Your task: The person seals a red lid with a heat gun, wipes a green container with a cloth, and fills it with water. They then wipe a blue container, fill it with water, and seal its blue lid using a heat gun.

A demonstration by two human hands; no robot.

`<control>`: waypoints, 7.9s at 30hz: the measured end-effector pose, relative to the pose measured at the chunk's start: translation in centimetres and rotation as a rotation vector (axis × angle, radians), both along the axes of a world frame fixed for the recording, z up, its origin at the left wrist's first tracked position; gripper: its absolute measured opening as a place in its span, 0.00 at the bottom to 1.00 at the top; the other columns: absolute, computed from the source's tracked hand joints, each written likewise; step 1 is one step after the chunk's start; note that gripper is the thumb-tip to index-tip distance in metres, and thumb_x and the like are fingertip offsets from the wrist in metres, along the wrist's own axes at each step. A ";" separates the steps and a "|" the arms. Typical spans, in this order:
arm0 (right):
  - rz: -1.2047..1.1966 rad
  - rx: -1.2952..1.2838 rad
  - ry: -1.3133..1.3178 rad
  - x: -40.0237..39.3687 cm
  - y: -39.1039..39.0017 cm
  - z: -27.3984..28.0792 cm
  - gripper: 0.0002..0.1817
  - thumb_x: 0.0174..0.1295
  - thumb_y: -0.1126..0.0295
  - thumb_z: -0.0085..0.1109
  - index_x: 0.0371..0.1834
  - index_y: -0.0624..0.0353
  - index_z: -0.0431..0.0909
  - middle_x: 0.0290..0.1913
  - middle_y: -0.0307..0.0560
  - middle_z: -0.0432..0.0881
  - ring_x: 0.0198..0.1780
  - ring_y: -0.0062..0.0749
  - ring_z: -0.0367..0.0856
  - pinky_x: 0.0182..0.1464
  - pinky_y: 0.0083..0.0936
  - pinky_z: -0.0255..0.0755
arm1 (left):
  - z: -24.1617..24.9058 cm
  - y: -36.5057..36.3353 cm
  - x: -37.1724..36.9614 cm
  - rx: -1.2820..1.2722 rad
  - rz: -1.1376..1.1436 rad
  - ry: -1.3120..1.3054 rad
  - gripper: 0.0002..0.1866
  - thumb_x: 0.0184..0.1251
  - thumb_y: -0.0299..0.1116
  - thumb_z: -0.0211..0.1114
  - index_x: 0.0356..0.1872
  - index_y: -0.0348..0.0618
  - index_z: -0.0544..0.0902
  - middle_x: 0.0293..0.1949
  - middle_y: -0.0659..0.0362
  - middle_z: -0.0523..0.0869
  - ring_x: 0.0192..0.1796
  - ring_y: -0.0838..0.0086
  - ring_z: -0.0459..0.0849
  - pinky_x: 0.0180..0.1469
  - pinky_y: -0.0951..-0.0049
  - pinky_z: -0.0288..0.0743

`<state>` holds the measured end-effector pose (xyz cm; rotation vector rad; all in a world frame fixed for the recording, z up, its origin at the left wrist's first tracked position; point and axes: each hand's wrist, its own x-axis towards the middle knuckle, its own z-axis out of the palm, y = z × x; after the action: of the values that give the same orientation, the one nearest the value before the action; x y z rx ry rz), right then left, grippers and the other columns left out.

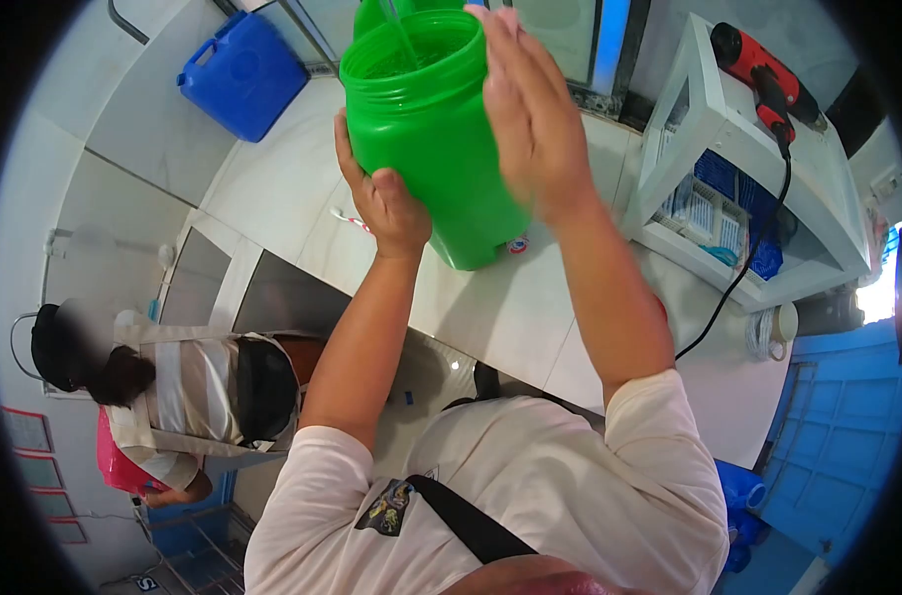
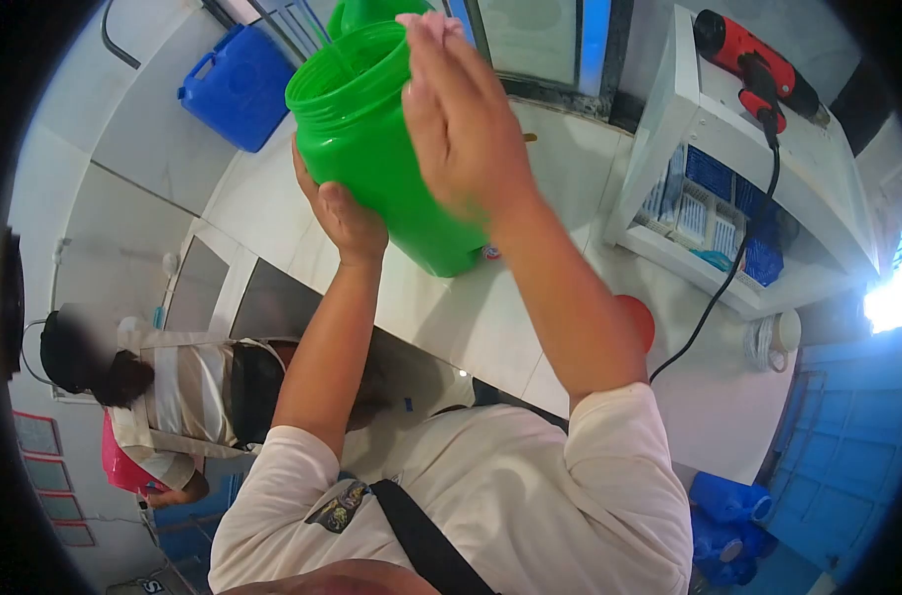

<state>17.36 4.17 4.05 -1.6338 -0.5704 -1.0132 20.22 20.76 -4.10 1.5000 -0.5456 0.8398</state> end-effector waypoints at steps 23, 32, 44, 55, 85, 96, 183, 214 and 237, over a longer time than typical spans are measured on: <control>0.122 0.307 0.534 -2.5 -2.5 -14.8 0.27 0.75 0.81 0.44 0.77 0.59 0.67 0.58 0.38 0.80 0.55 0.17 0.77 0.56 0.17 0.71 | -0.1 0.5 0.4 -0.001 -0.024 -0.015 0.53 0.78 0.69 0.45 0.80 0.26 0.45 0.74 0.44 0.69 0.74 0.60 0.71 0.77 0.62 0.60; 0.097 0.446 1.138 1.1 -3.8 -25.0 0.27 0.77 0.74 0.45 0.79 0.62 0.63 0.52 0.46 0.81 0.48 0.20 0.77 0.49 0.19 0.73 | 0.0 0.4 0.1 -0.010 -0.036 -0.021 0.52 0.78 0.67 0.46 0.80 0.27 0.45 0.74 0.45 0.70 0.74 0.61 0.71 0.76 0.63 0.61; -0.281 -0.270 0.640 12.2 -6.9 -22.4 0.29 0.75 0.65 0.50 0.79 0.51 0.63 0.48 0.59 0.85 0.51 0.55 0.85 0.56 0.43 0.78 | -0.5 0.6 0.5 0.014 -0.011 -0.011 0.53 0.77 0.71 0.43 0.80 0.29 0.45 0.68 0.49 0.77 0.68 0.65 0.77 0.72 0.65 0.68; -0.490 -0.675 0.919 9.8 -8.5 -22.0 0.30 0.74 0.64 0.49 0.79 0.47 0.63 0.46 0.62 0.86 0.48 0.58 0.86 0.51 0.49 0.80 | -0.1 0.5 0.1 0.013 -0.017 -0.035 0.51 0.78 0.68 0.46 0.79 0.27 0.51 0.72 0.43 0.72 0.73 0.59 0.72 0.76 0.62 0.60; -1.133 -0.686 0.360 -18.6 -34.0 4.6 0.27 0.72 0.48 0.55 0.49 0.67 0.85 0.53 0.65 0.85 0.58 0.60 0.82 0.62 0.46 0.74 | -14.1 -7.2 -13.3 0.345 -0.001 0.576 0.57 0.70 0.50 0.70 0.81 0.30 0.38 0.81 0.34 0.43 0.84 0.47 0.41 0.82 0.55 0.41; -1.226 -0.781 -0.024 -23.6 -34.1 4.5 0.14 0.76 0.61 0.55 0.55 0.52 0.86 0.57 0.48 0.87 0.57 0.36 0.84 0.59 0.32 0.76 | -11.7 -22.5 -19.7 1.491 -0.488 0.220 0.63 0.43 0.49 0.83 0.82 0.52 0.54 0.79 0.36 0.53 0.80 0.35 0.51 0.76 0.39 0.58; -0.257 0.027 0.111 -44.2 -1.2 -18.2 0.83 0.38 0.29 0.78 0.86 0.60 0.30 0.84 0.73 0.33 0.84 0.70 0.36 0.76 0.69 0.43 | 20.4 1.0 -24.5 1.275 -0.381 0.373 0.10 0.62 0.27 0.66 0.44 0.40 0.82 0.37 0.58 0.83 0.38 0.72 0.81 0.41 0.67 0.77; -1.317 1.876 1.882 -122.9 37.9 -49.9 0.18 0.69 0.66 0.58 0.60 0.59 0.78 0.47 0.58 0.86 0.49 0.48 0.87 0.52 0.42 0.79 | -63.2 -36.7 -89.2 2.408 -1.377 0.505 0.31 0.65 0.42 0.73 0.62 0.35 0.71 0.47 0.44 0.85 0.47 0.56 0.85 0.48 0.56 0.81; -1.507 1.430 1.236 -116.9 -6.3 -61.2 0.21 0.71 0.62 0.61 0.59 0.65 0.77 0.55 0.58 0.86 0.58 0.46 0.86 0.62 0.37 0.77 | -35.0 -48.4 -66.0 2.319 -1.141 0.026 0.24 0.65 0.42 0.69 0.61 0.48 0.82 0.51 0.44 0.88 0.55 0.53 0.87 0.58 0.55 0.79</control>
<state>-99.57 -2.14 -57.16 -0.7194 2.0103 -0.6691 -45.75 -27.66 -39.13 2.2959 -2.4229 -1.3912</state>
